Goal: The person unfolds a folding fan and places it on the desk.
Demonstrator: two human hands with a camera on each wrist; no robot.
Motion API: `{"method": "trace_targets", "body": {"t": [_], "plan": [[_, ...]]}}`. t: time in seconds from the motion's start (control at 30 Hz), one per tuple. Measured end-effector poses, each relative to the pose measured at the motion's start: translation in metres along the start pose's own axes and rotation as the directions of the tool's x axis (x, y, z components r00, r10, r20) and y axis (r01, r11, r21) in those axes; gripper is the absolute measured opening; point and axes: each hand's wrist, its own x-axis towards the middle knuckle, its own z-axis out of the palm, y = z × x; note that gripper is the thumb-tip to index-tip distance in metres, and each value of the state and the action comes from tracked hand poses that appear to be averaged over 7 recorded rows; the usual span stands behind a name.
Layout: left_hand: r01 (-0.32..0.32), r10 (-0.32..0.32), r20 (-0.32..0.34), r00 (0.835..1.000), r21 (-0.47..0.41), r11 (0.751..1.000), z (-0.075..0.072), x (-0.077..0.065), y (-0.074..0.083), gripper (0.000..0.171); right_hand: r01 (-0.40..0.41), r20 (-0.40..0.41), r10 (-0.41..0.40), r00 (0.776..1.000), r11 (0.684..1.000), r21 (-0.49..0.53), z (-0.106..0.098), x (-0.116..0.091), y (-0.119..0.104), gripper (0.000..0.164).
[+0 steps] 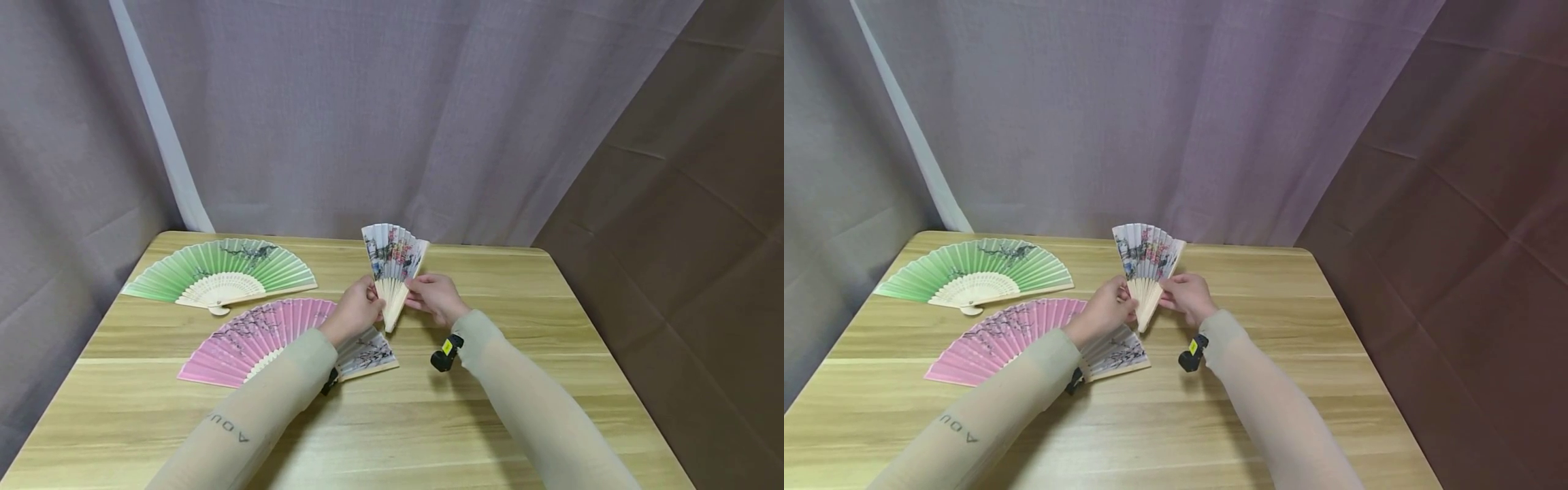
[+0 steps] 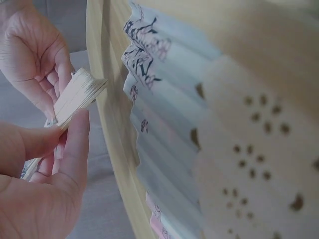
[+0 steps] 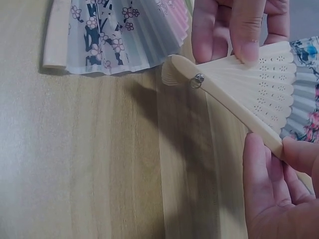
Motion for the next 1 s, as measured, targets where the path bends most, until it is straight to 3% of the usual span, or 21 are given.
{"method": "trace_targets", "body": {"t": [0.27,0.5,1.0], "plan": [[0.007,-0.008,-0.027,1.0,-0.047,0.999,0.0007,0.0003,-0.0006,0.017,-0.022,-0.016,0.023,1.0,0.999,0.037,-0.0017,0.0019,0.0006,0.025],[0.036,-0.044,-0.057,0.997,-0.143,0.989,0.0013,0.0,0.001,0.018,-0.038,-0.038,0.042,0.998,0.995,0.091,-0.0022,0.0016,0.0011,0.027],[-0.009,-0.02,-0.122,0.992,-0.232,0.973,0.0031,0.0,-0.0016,0.02,-0.042,-0.088,0.058,0.994,0.983,0.179,-0.005,0.0015,0.0002,0.034]]}}
